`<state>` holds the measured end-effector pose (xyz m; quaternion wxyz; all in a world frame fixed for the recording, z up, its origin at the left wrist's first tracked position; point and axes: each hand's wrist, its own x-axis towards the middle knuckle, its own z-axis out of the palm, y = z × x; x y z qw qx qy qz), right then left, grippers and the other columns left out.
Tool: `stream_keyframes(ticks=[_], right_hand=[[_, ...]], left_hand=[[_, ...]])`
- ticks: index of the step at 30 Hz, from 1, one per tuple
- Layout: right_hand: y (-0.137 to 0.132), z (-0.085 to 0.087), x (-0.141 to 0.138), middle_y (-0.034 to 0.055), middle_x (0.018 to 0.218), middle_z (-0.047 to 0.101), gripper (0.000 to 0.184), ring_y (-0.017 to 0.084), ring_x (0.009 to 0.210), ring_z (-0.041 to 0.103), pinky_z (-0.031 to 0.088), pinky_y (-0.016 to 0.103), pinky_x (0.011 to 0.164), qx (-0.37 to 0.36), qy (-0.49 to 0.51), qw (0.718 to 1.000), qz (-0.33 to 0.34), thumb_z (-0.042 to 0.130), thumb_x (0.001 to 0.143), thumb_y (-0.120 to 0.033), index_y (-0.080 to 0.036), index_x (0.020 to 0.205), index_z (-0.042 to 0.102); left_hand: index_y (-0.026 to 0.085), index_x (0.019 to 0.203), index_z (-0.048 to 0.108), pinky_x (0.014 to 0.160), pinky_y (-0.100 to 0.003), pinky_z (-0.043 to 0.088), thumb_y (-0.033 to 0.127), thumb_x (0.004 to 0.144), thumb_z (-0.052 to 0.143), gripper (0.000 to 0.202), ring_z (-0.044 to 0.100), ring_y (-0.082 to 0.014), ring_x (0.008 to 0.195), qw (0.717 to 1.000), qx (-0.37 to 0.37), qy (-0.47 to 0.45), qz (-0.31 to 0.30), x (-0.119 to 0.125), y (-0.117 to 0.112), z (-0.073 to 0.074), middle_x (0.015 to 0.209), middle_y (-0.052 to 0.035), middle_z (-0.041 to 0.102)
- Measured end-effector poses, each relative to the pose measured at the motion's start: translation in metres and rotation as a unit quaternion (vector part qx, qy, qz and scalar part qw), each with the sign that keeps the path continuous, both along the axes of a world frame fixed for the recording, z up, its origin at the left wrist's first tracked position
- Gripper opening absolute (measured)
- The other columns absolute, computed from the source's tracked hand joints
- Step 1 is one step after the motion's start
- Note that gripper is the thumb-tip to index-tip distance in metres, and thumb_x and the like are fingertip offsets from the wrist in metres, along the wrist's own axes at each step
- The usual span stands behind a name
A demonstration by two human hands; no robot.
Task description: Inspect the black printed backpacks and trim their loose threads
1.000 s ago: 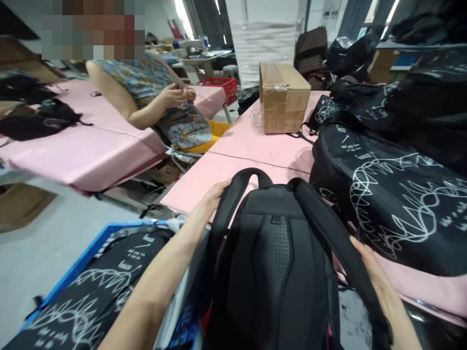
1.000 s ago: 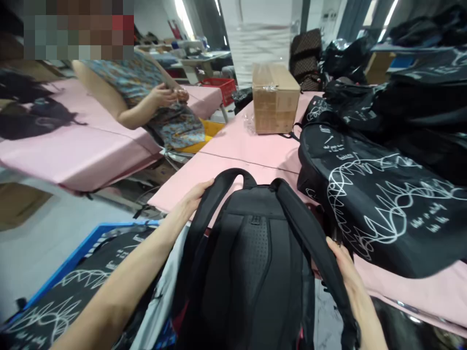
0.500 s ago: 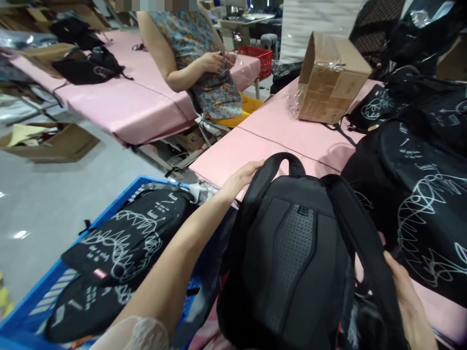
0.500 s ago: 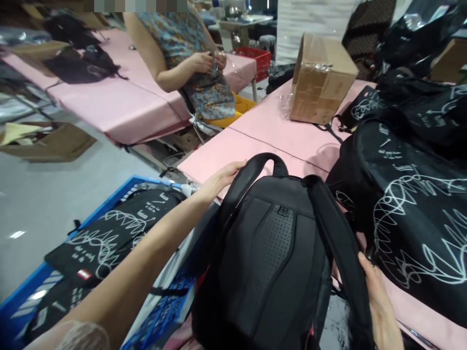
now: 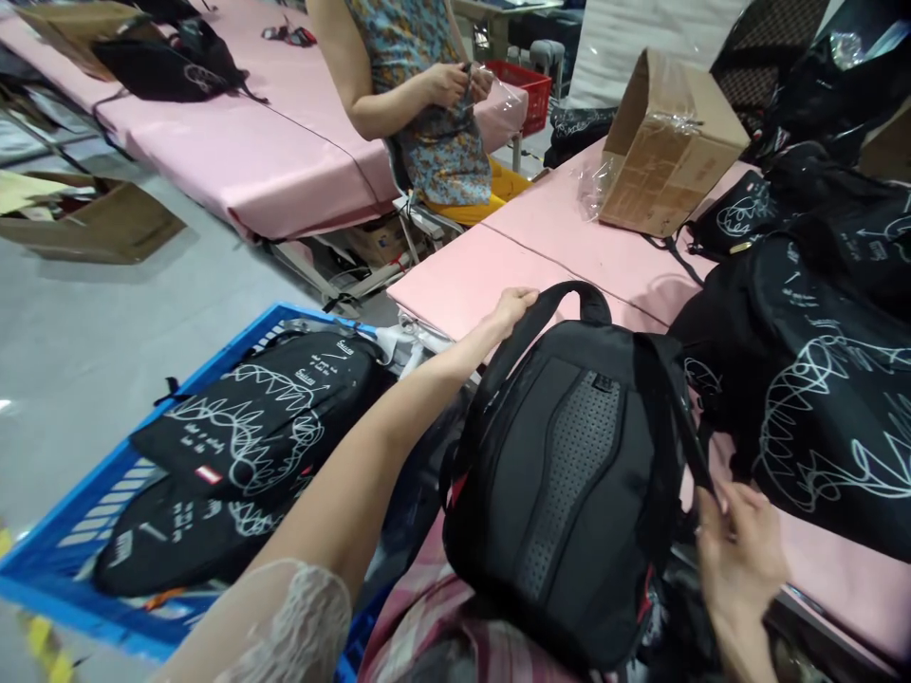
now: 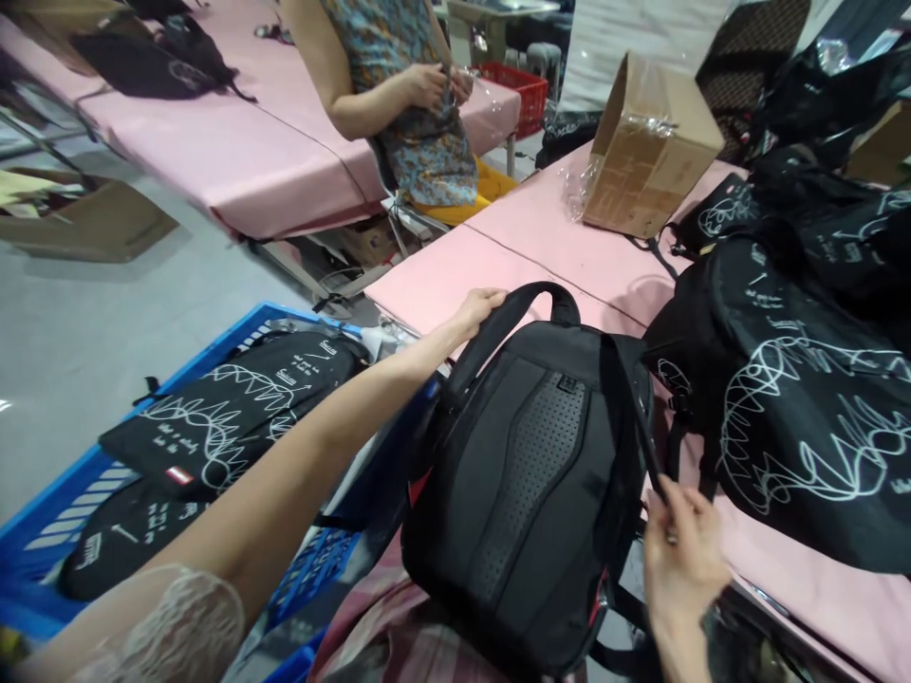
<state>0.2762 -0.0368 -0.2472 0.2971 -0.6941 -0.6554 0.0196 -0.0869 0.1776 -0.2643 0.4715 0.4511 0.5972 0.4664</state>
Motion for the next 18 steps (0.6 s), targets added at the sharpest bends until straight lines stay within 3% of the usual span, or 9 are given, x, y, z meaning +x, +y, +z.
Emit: stream_keyframes(ticks=[1, 3, 5, 6, 8, 10, 13, 16, 18], right_hand=[[-0.009, -0.001, -0.02, 0.0125, 0.109, 0.06, 0.032, 0.026, 0.09, 0.06, 0.048, 0.034, 0.071, 0.01, -0.024, 0.998, 0.059, 0.049, 0.08, -0.025, -0.02, 0.108, 0.064], [-0.018, -0.009, -0.059, 0.0108, 0.106, 0.061, 0.041, 0.023, 0.084, 0.061, 0.049, 0.032, 0.066, -0.023, -0.019, 0.969, 0.247, 0.044, 0.077, -0.011, -0.024, 0.112, 0.062], [-0.006, -0.018, -0.089, 0.0093, 0.106, 0.063, 0.055, 0.023, 0.09, 0.06, 0.05, 0.035, 0.074, -0.061, 0.004, 0.93, 0.362, 0.039, 0.073, -0.003, -0.025, 0.12, 0.056], [0.009, -0.021, -0.097, 0.0088, 0.105, 0.063, 0.058, 0.023, 0.092, 0.059, 0.05, 0.036, 0.077, -0.062, 0.013, 0.928, 0.367, 0.037, 0.071, -0.001, -0.024, 0.122, 0.054], [0.05, -0.021, -0.098, 0.0101, 0.109, 0.061, 0.058, 0.025, 0.098, 0.054, 0.046, 0.041, 0.083, -0.025, 0.005, 0.949, 0.313, 0.035, 0.07, 0.0, -0.023, 0.118, 0.056], [0.096, -0.013, -0.083, 0.0125, 0.114, 0.058, 0.052, 0.025, 0.104, 0.051, 0.042, 0.041, 0.087, -0.008, -0.029, 0.965, 0.262, 0.034, 0.072, -0.001, -0.019, 0.114, 0.059], [0.144, 0.006, -0.055, 0.0106, 0.089, 0.064, 0.037, 0.021, 0.084, 0.057, 0.04, 0.031, 0.077, -0.117, -0.107, 0.964, 0.214, 0.036, 0.076, -0.005, -0.015, 0.098, 0.064], [0.148, 0.021, -0.047, 0.006, 0.073, 0.063, 0.029, 0.017, 0.071, 0.055, 0.036, 0.025, 0.067, -0.217, -0.121, 0.929, 0.273, 0.037, 0.075, -0.005, -0.016, 0.082, 0.063], [0.131, 0.025, -0.052, 0.0053, 0.074, 0.062, 0.027, 0.017, 0.073, 0.053, 0.035, 0.025, 0.067, -0.182, -0.111, 0.91, 0.355, 0.038, 0.073, -0.003, -0.016, 0.079, 0.061]], left_hand=[[0.01, 0.117, 0.052, 0.09, -0.039, 0.043, 0.026, 0.089, 0.039, 0.034, 0.052, -0.0243, 0.111, 0.999, 0.027, 0.02, 0.015, 0.006, -0.007, 0.002, 0.116, -0.0166, 0.058], [0.016, 0.121, 0.05, 0.1, -0.039, 0.035, 0.025, 0.087, 0.044, 0.035, 0.039, -0.0223, 0.126, 0.994, 0.093, 0.062, 0.017, 0.021, -0.023, 0.005, 0.13, -0.0137, 0.049], [0.022, 0.113, 0.057, 0.104, -0.037, 0.028, 0.021, 0.084, 0.05, 0.03, 0.033, -0.0198, 0.13, 0.97, 0.163, 0.151, -0.097, 0.037, -0.038, 0.008, 0.131, -0.0086, 0.049], [0.023, 0.107, 0.061, 0.104, -0.036, 0.028, 0.017, 0.082, 0.051, 0.028, 0.036, -0.0194, 0.128, 0.943, 0.186, 0.214, -0.173, 0.046, -0.043, 0.01, 0.128, -0.0069, 0.053], [0.023, 0.102, 0.064, 0.098, -0.033, 0.034, 0.011, 0.08, 0.046, 0.031, 0.048, -0.0199, 0.116, 0.879, 0.198, 0.327, -0.285, 0.062, -0.046, 0.015, 0.116, -0.0066, 0.061], [0.022, 0.106, 0.064, 0.087, -0.032, 0.041, 0.011, 0.081, 0.042, 0.035, 0.057, -0.0203, 0.101, 0.85, 0.173, 0.391, -0.306, 0.077, -0.041, 0.023, 0.105, -0.0072, 0.065], [0.018, 0.095, 0.068, 0.074, -0.03, 0.044, 0.024, 0.083, 0.047, 0.026, 0.063, -0.0214, 0.08, 0.841, 0.106, 0.427, -0.314, 0.095, -0.024, 0.039, 0.079, -0.0078, 0.068], [0.013, 0.06, 0.067, 0.067, -0.03, 0.044, 0.042, 0.074, 0.061, 0.033, 0.062, -0.0229, 0.063, 0.829, 0.049, 0.45, -0.329, 0.108, -0.014, 0.046, 0.049, -0.008, 0.059], [0.013, 0.047, 0.061, 0.066, -0.031, 0.044, 0.045, 0.062, 0.072, 0.038, 0.062, -0.0248, 0.062, 0.826, 0.023, 0.464, -0.32, 0.115, -0.015, 0.042, 0.042, -0.0076, 0.053]])
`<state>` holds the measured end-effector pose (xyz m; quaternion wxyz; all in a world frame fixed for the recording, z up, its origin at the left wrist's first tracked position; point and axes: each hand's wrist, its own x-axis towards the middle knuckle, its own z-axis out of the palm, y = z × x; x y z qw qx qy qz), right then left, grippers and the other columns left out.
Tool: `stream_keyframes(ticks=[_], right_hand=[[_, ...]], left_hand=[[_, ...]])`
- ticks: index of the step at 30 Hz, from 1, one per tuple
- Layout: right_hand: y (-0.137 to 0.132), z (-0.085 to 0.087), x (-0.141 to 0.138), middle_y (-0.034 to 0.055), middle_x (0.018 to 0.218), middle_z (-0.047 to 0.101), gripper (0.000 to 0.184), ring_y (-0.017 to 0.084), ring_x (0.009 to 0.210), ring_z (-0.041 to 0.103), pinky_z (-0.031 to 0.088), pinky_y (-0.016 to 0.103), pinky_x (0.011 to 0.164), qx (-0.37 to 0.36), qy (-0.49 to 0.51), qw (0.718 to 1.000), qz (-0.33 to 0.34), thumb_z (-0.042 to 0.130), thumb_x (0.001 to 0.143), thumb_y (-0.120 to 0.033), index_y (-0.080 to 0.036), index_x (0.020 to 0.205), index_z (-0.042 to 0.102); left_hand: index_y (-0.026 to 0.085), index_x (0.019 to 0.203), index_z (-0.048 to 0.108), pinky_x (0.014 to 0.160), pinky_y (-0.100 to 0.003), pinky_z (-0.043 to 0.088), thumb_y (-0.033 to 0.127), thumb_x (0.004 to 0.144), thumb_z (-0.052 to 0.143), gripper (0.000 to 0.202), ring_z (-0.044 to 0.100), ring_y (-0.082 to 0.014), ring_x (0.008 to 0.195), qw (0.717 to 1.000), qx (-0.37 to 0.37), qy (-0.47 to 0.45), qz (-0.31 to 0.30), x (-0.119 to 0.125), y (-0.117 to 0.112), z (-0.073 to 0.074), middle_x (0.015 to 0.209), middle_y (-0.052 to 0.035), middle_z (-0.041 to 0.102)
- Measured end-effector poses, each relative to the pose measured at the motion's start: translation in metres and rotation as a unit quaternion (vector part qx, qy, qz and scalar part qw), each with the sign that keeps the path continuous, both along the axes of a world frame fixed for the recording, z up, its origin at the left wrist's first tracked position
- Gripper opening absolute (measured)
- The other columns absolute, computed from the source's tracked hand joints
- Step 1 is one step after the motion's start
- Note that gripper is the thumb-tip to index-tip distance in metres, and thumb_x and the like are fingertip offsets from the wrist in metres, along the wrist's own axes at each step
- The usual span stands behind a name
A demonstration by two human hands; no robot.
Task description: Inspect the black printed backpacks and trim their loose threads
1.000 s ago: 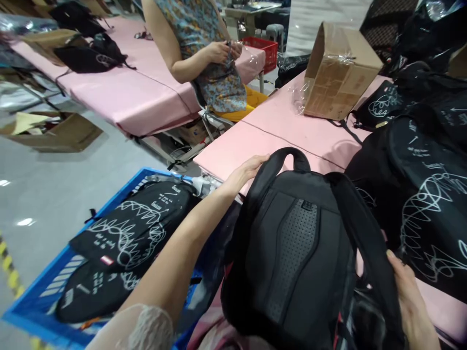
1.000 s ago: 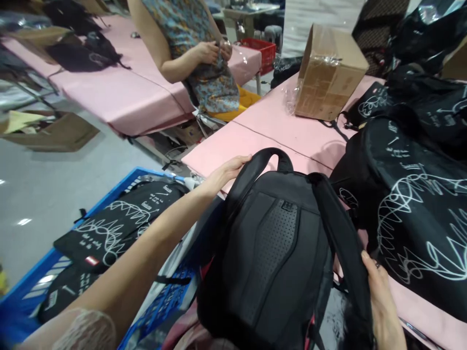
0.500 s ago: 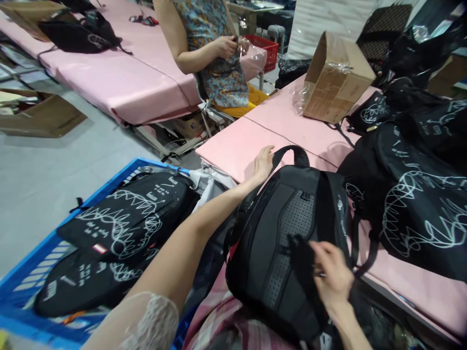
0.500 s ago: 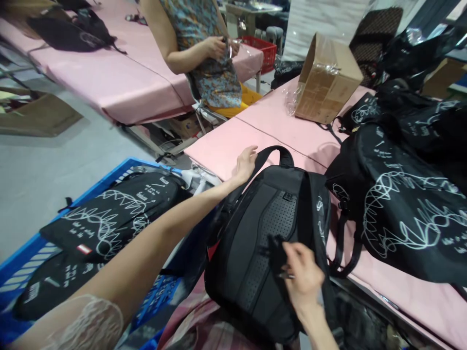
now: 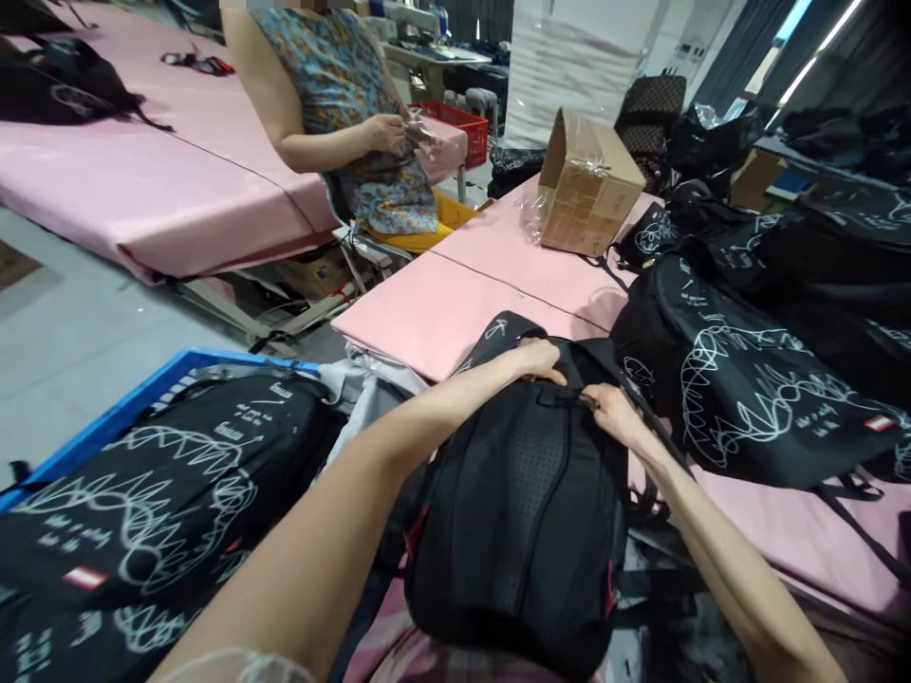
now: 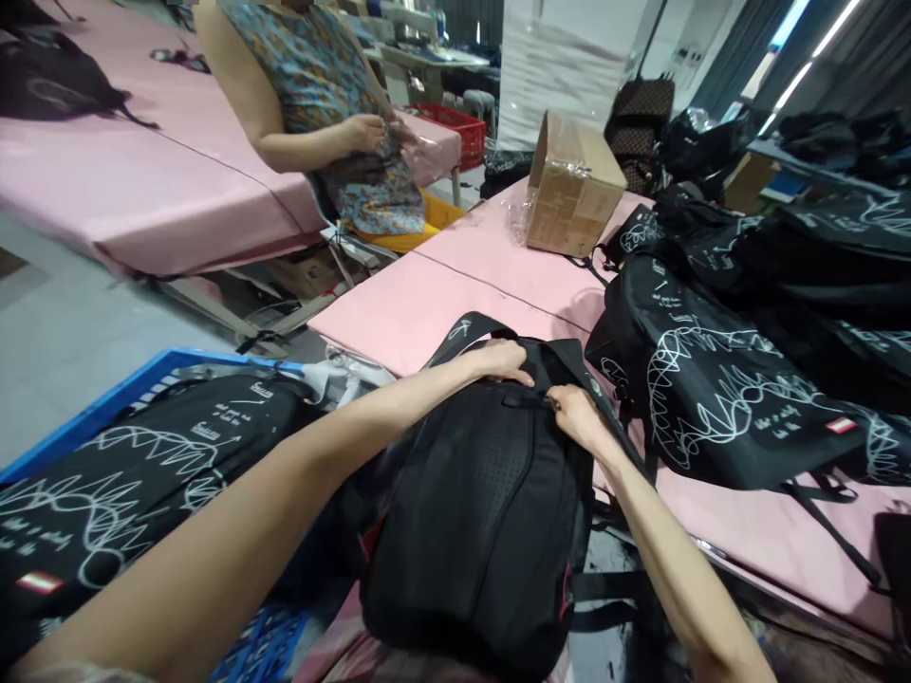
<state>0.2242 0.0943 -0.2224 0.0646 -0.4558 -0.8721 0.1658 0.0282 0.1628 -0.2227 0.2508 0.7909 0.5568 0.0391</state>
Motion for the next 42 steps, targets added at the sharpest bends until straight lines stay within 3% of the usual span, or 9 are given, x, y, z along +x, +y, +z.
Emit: stream_keyframes(ticks=[5, 10, 15, 18, 21, 25, 33, 37, 42], right_hand=[[-0.05, 0.003, -0.005, 0.0038, 0.068, 0.055, 0.022, 0.017, 0.07, 0.045, 0.032, 0.029, 0.065, 0.114, 0.031, 0.977, 0.178, 0.04, 0.084, -0.012, -0.018, 0.069, 0.055], [-0.061, -0.005, 0.025, 0.0047, 0.074, 0.055, 0.022, 0.018, 0.076, 0.045, 0.037, 0.03, 0.069, 0.109, 0.067, 0.978, 0.164, 0.038, 0.087, -0.01, -0.016, 0.088, 0.059], [-0.054, -0.029, 0.042, 0.007, 0.09, 0.057, 0.046, 0.02, 0.09, 0.047, 0.041, 0.033, 0.079, 0.066, 0.079, 0.987, 0.12, 0.037, 0.074, 0.007, -0.015, 0.109, 0.057], [-0.048, -0.038, 0.043, 0.0065, 0.086, 0.056, 0.047, 0.02, 0.086, 0.047, 0.042, 0.033, 0.077, 0.067, 0.084, 0.987, 0.119, 0.038, 0.071, 0.008, -0.015, 0.107, 0.059], [-0.042, -0.041, 0.043, 0.0067, 0.085, 0.056, 0.045, 0.02, 0.085, 0.046, 0.043, 0.034, 0.074, 0.069, 0.073, 0.987, 0.128, 0.038, 0.073, 0.006, -0.014, 0.107, 0.059], [-0.037, -0.04, 0.045, 0.0074, 0.087, 0.057, 0.044, 0.021, 0.086, 0.046, 0.044, 0.034, 0.075, 0.056, 0.035, 0.988, 0.143, 0.039, 0.073, 0.006, -0.013, 0.108, 0.059], [-0.019, -0.04, 0.048, 0.0094, 0.098, 0.06, 0.051, 0.021, 0.095, 0.052, 0.048, 0.035, 0.08, 0.066, 0.053, 0.986, 0.141, 0.038, 0.069, 0.006, -0.015, 0.11, 0.06], [0.001, -0.036, 0.062, 0.0081, 0.112, 0.059, 0.054, 0.018, 0.102, 0.057, 0.049, 0.032, 0.084, 0.1, 0.113, 0.988, 0.04, 0.035, 0.072, 0.005, -0.02, 0.116, 0.055], [0.018, -0.017, 0.056, 0.0149, 0.1, 0.065, 0.033, 0.027, 0.088, 0.064, 0.049, 0.037, 0.077, 0.094, -0.068, 0.99, -0.081, 0.05, 0.087, -0.027, -0.014, 0.117, 0.052]], left_hand=[[0.014, 0.056, 0.063, 0.066, -0.03, 0.044, 0.031, 0.061, 0.076, 0.022, 0.063, -0.0257, 0.073, 0.998, 0.012, 0.016, 0.059, 0.009, -0.013, -0.019, 0.055, -0.0085, 0.06], [0.018, 0.081, 0.065, 0.065, -0.028, 0.043, 0.031, 0.082, 0.054, 0.017, 0.062, -0.0207, 0.073, 0.998, 0.031, -0.012, 0.051, 0.002, -0.043, -0.027, 0.072, -0.0066, 0.064], [0.024, 0.099, 0.061, 0.07, -0.025, 0.043, 0.026, 0.078, 0.06, 0.021, 0.062, -0.0184, 0.085, 0.997, 0.06, -0.011, -0.046, -0.001, -0.062, -0.037, 0.099, -0.0026, 0.062], [0.023, 0.105, 0.061, 0.069, -0.027, 0.045, 0.033, 0.074, 0.066, 0.032, 0.062, -0.0209, 0.087, 0.985, 0.084, 0.048, -0.141, 0.016, -0.048, -0.038, 0.103, -0.0042, 0.06], [0.016, 0.091, 0.067, 0.067, -0.03, 0.046, 0.035, 0.073, 0.067, 0.026, 0.062, -0.025, 0.086, 0.971, 0.089, 0.097, -0.199, 0.042, -0.03, -0.037, 0.102, -0.0093, 0.061], [0.01, 0.081, 0.068, 0.064, -0.032, 0.047, 0.025, 0.077, 0.063, 0.017, 0.062, -0.0262, 0.083, 0.973, 0.085, 0.117, -0.18, 0.063, -0.031, -0.042, 0.096, -0.0135, 0.063], [0.013, 0.086, 0.063, 0.067, -0.031, 0.048, 0.014, 0.084, 0.047, 0.017, 0.055, -0.0238, 0.092, 0.974, 0.101, 0.099, -0.175, 0.058, -0.045, -0.056, 0.095, -0.0104, 0.061], [0.016, 0.093, 0.059, 0.073, -0.033, 0.046, 0.011, 0.083, 0.043, 0.02, 0.057, -0.0238, 0.091, 0.984, 0.069, 0.035, -0.159, 0.056, -0.044, -0.058, 0.091, -0.0095, 0.062], [0.018, 0.091, 0.055, 0.074, -0.032, 0.044, 0.011, 0.077, 0.046, 0.018, 0.062, -0.0216, 0.08, 1.0, 0.004, -0.025, -0.01, 0.048, -0.05, -0.055, 0.077, -0.0055, 0.063]])
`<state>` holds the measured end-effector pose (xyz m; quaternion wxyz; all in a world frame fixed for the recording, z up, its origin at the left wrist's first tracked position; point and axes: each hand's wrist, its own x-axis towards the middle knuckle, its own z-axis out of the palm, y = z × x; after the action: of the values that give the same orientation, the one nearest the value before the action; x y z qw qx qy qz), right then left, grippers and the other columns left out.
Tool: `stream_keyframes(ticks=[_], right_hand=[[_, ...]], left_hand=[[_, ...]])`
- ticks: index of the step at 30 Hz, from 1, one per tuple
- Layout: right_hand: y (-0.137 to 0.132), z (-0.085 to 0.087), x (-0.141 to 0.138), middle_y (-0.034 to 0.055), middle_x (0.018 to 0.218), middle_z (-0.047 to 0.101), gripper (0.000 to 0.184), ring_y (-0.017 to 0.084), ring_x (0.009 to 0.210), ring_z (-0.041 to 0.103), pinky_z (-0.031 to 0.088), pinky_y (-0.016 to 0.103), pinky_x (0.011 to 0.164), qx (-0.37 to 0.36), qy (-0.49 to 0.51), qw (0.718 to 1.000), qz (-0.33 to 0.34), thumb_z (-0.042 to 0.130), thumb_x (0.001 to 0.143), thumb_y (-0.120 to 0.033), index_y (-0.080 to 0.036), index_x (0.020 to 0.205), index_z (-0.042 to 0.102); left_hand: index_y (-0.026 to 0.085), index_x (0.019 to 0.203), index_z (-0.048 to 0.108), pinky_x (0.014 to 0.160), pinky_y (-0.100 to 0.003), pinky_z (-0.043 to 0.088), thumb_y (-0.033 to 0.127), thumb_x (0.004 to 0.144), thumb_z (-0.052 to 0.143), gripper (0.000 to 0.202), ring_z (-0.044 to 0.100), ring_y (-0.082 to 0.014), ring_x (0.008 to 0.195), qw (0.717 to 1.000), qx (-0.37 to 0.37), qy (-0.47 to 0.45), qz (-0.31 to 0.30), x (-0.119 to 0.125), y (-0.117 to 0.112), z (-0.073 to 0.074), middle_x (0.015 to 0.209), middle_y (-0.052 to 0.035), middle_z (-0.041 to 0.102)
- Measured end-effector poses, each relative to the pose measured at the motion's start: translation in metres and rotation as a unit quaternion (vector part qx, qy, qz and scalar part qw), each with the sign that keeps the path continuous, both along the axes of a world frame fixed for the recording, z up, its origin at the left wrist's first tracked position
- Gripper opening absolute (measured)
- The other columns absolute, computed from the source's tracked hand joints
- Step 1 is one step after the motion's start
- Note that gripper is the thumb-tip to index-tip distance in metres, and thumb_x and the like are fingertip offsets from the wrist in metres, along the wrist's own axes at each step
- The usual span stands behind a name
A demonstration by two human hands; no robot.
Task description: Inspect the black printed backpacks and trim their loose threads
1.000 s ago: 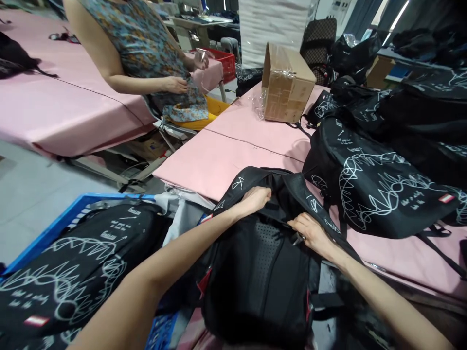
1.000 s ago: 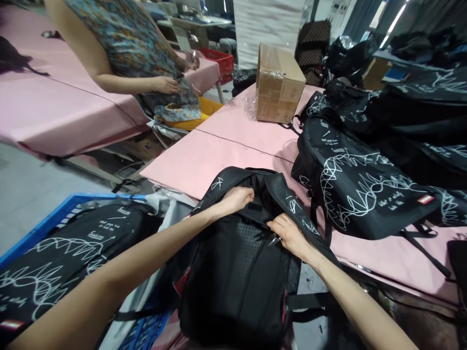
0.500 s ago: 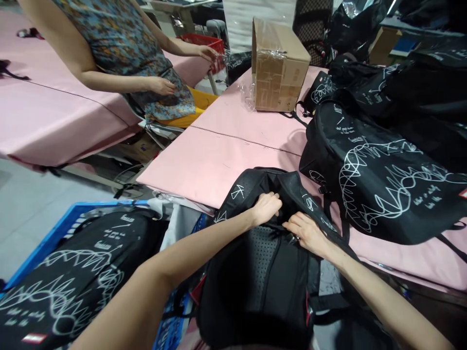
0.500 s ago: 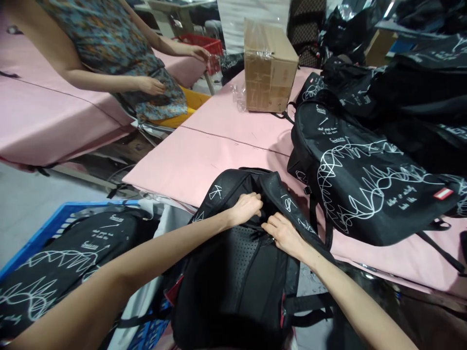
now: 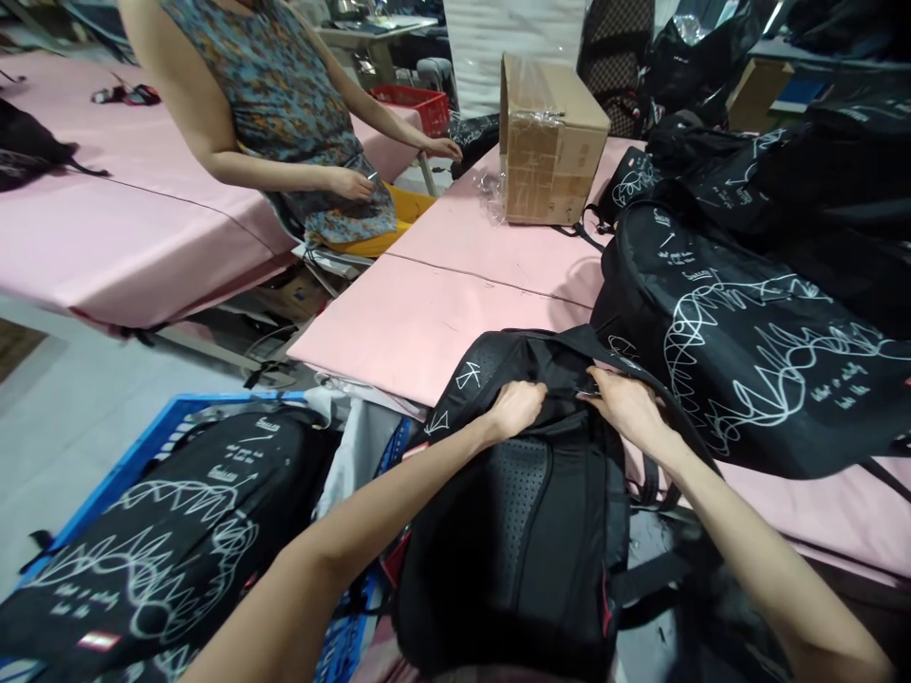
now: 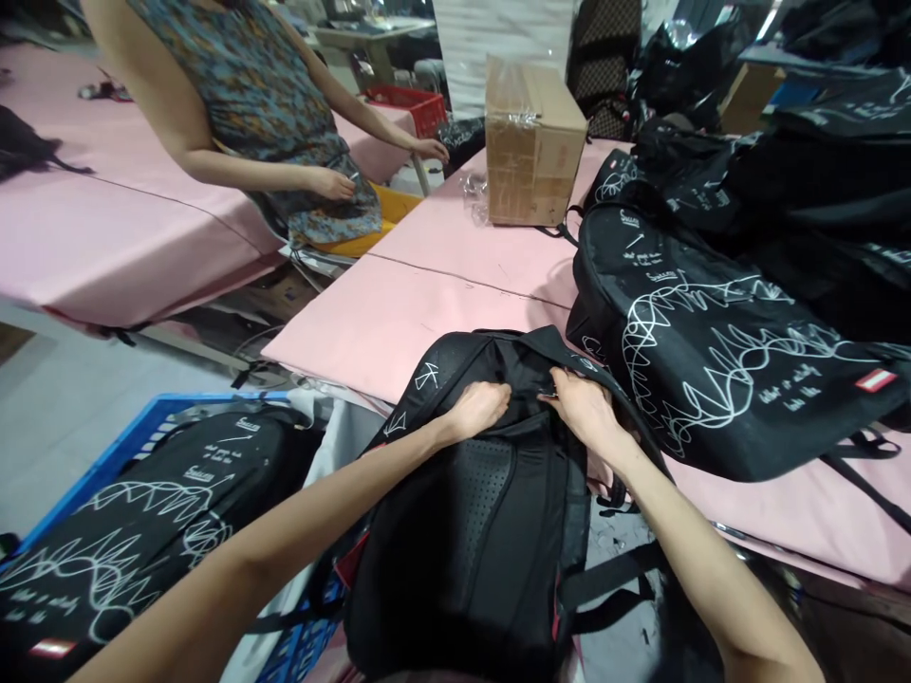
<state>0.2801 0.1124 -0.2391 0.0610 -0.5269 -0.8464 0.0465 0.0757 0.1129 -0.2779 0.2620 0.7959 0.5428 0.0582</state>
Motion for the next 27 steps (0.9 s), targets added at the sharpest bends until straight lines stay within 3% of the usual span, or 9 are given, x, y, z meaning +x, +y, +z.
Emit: stream_keyframes(ticks=[3, 7, 11, 21, 24, 27], right_hand=[[0.002, 0.011, -0.014, 0.0169, 0.101, 0.063, 0.044, 0.029, 0.091, 0.062, 0.047, 0.037, 0.077, 0.005, -0.031, 0.999, 0.013, 0.054, 0.085, -0.041, -0.012, 0.117, 0.049], [0.01, 0.014, -0.027, 0.0096, 0.095, 0.062, 0.018, 0.022, 0.091, 0.058, 0.042, 0.03, 0.079, -0.025, -0.004, 0.996, 0.086, 0.055, 0.085, -0.023, -0.015, 0.1, 0.057], [0.023, 0.008, -0.043, 0.0079, 0.094, 0.06, 0.014, 0.02, 0.091, 0.055, 0.038, 0.029, 0.079, -0.084, -0.034, 0.983, 0.158, 0.063, 0.078, -0.02, -0.017, 0.092, 0.065], [0.028, -0.001, -0.065, 0.0073, 0.091, 0.062, 0.011, 0.02, 0.091, 0.055, 0.035, 0.031, 0.083, -0.106, -0.046, 0.98, 0.159, 0.063, 0.078, -0.019, -0.017, 0.088, 0.068], [0.025, 0.0, -0.067, 0.0083, 0.09, 0.062, 0.012, 0.02, 0.089, 0.056, 0.038, 0.032, 0.082, -0.092, -0.043, 0.985, 0.143, 0.062, 0.078, -0.017, -0.016, 0.088, 0.068], [0.022, 0.0, -0.063, 0.0095, 0.09, 0.062, 0.014, 0.021, 0.089, 0.057, 0.041, 0.03, 0.08, -0.093, -0.006, 0.991, 0.094, 0.06, 0.079, -0.016, -0.014, 0.09, 0.068]], left_hand=[[0.02, 0.096, 0.051, 0.067, -0.026, 0.043, 0.011, 0.073, 0.049, 0.025, 0.061, -0.017, 0.068, 0.997, -0.021, -0.023, 0.071, -0.009, -0.002, 0.001, 0.07, 0.0, 0.063], [0.021, 0.092, 0.05, 0.06, -0.023, 0.04, 0.011, 0.07, 0.05, 0.024, 0.058, -0.0136, 0.063, 0.986, -0.047, -0.058, 0.148, -0.015, -0.005, -0.002, 0.07, 0.0023, 0.062], [0.02, 0.089, 0.05, 0.06, -0.022, 0.039, 0.009, 0.068, 0.049, 0.025, 0.057, -0.0128, 0.062, 0.978, -0.051, -0.094, 0.179, -0.015, -0.009, -0.004, 0.068, 0.0027, 0.062], [0.02, 0.089, 0.049, 0.062, -0.023, 0.04, 0.007, 0.071, 0.048, 0.023, 0.058, -0.0135, 0.065, 0.971, -0.029, -0.146, 0.186, -0.021, -0.013, -0.009, 0.07, 0.0011, 0.062], [0.02, 0.09, 0.05, 0.064, -0.025, 0.043, 0.008, 0.072, 0.048, 0.021, 0.058, -0.0146, 0.065, 0.971, -0.025, -0.152, 0.182, -0.021, -0.011, -0.004, 0.071, 0.0002, 0.063], [0.018, 0.097, 0.05, 0.074, -0.027, 0.046, 0.015, 0.081, 0.043, 0.018, 0.062, -0.0151, 0.077, 0.951, 0.012, -0.207, 0.23, -0.024, -0.008, 0.007, 0.083, -0.003, 0.066]])
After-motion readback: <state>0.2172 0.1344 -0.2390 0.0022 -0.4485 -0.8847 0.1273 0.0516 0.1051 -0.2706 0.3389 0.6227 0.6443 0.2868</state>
